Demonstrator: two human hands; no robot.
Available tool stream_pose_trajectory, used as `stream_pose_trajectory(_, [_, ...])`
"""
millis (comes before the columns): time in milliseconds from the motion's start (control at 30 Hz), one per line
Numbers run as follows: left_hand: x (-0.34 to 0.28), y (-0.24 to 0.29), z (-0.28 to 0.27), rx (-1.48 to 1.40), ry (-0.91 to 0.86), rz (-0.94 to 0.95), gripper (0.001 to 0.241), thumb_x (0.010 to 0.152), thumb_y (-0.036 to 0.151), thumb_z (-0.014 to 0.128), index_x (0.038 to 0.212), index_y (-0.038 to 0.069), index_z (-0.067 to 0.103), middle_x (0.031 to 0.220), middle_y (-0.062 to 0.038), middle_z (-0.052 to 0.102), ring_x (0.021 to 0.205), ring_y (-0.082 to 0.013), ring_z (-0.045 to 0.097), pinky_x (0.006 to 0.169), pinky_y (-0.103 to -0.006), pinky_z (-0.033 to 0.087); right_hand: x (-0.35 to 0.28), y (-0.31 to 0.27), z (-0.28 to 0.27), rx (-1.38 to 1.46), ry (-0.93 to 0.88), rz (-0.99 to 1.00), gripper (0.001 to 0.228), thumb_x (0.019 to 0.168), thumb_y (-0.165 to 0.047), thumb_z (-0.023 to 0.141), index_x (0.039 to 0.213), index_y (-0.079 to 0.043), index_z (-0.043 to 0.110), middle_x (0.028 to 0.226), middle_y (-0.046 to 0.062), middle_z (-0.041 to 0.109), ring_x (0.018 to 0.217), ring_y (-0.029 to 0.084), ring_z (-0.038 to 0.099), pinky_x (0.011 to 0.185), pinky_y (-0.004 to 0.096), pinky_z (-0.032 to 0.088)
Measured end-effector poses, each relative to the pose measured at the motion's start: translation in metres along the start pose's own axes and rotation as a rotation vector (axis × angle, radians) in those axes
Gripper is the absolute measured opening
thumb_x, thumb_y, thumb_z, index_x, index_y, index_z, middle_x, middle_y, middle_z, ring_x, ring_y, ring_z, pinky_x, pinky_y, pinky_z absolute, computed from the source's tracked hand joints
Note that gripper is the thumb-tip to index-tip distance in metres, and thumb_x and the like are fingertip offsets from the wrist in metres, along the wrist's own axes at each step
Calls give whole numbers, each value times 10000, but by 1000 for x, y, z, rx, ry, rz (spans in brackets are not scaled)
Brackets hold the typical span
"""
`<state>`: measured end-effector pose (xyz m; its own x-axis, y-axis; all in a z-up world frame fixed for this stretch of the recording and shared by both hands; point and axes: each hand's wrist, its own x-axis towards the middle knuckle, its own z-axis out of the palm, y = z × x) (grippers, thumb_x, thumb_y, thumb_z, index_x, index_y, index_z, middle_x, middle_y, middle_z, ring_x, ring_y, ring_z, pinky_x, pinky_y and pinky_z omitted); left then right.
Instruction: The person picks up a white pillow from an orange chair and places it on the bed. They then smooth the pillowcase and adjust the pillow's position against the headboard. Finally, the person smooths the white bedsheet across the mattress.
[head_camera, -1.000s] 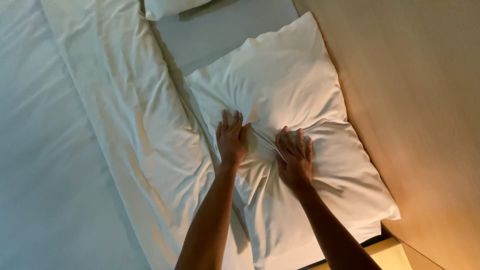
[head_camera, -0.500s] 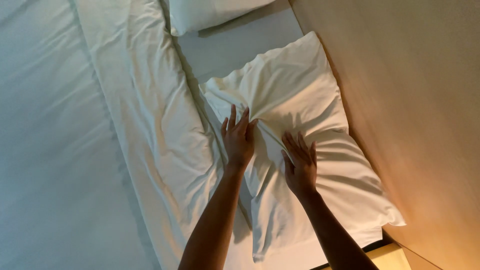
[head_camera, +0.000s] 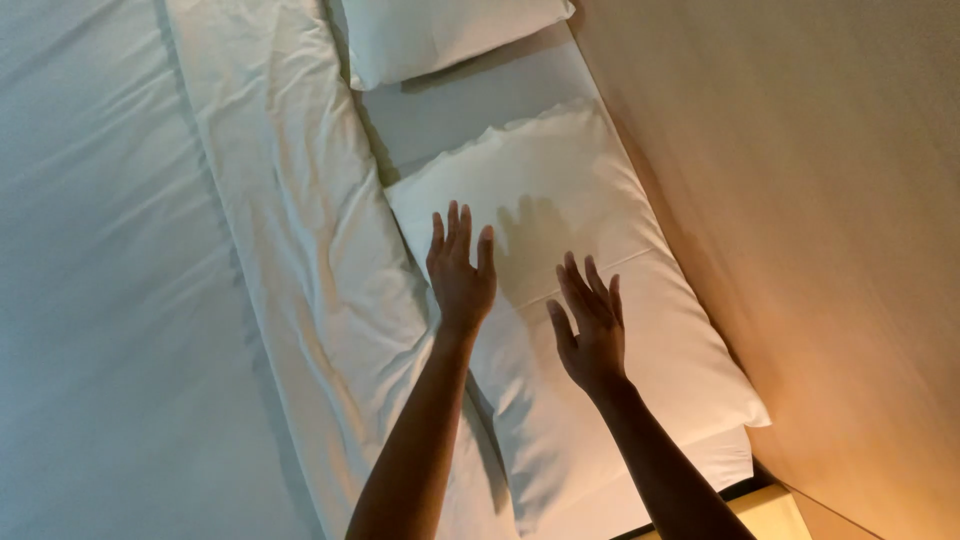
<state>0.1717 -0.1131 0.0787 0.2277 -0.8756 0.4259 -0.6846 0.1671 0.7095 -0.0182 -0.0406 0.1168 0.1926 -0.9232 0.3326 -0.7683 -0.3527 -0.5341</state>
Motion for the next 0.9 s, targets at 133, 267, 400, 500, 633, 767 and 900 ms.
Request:
stream_pose_trajectory(133, [-9,-3,-6,50,-58,-36,431,1055,264,619,1415,28,613,1570,-207,506,1511,-428,394,1178,-526,359,-3,-10,1,-34,-51,12,525,1027,-287,606,1496,-64,529,1619,120,456,1552,345,335,1259,581,196])
stream_pose_trajectory(267, [-49,-14,-7,52,-213,33,437,1028,241,609,1417,42,609,1622,-210,429,1539,-421,347,1184,-515,357,-46,-3,14,-92,-168,15,632,945,-344,674,1479,-50,511,1647,140,378,1562,352,265,1243,586,194])
stream_pose_trajectory(400, [-90,-14,-6,77,-384,162,495,992,206,610,1457,50,541,1651,-213,365,1557,-421,290,1210,-509,321,-93,13,24,-122,-278,61,747,878,-394,700,1514,-87,458,1672,163,281,1553,399,207,1214,592,188])
stream_pose_trajectory(500, [-125,-5,-7,81,-503,177,585,981,202,605,1533,79,458,1682,-185,316,1575,-400,260,1234,-517,289,-121,19,24,-225,-287,69,814,892,-468,672,1560,-102,389,1683,153,250,1551,406,212,1212,598,187])
stream_pose_trajectory(633, [-163,5,-11,83,-593,124,655,984,242,606,1589,113,391,1702,-172,260,1579,-391,219,1233,-530,257,-140,16,16,-249,-321,106,868,882,-529,662,1582,-115,359,1691,142,248,1558,398,198,1217,604,175])
stream_pose_trajectory(767, [-189,4,-7,83,-611,100,729,980,366,640,1605,124,352,1702,-193,210,1577,-408,182,1231,-559,223,-160,12,15,-283,-344,142,1084,726,-659,737,1574,-121,330,1673,152,231,1542,399,180,1191,634,162])
stream_pose_trajectory(900, [-199,-4,4,122,-593,114,797,959,445,665,1605,111,337,1695,-234,193,1571,-437,171,1222,-588,220,-175,4,19,-313,-396,214,1209,611,-723,778,1555,-122,322,1660,162,219,1538,406,152,1187,642,155])
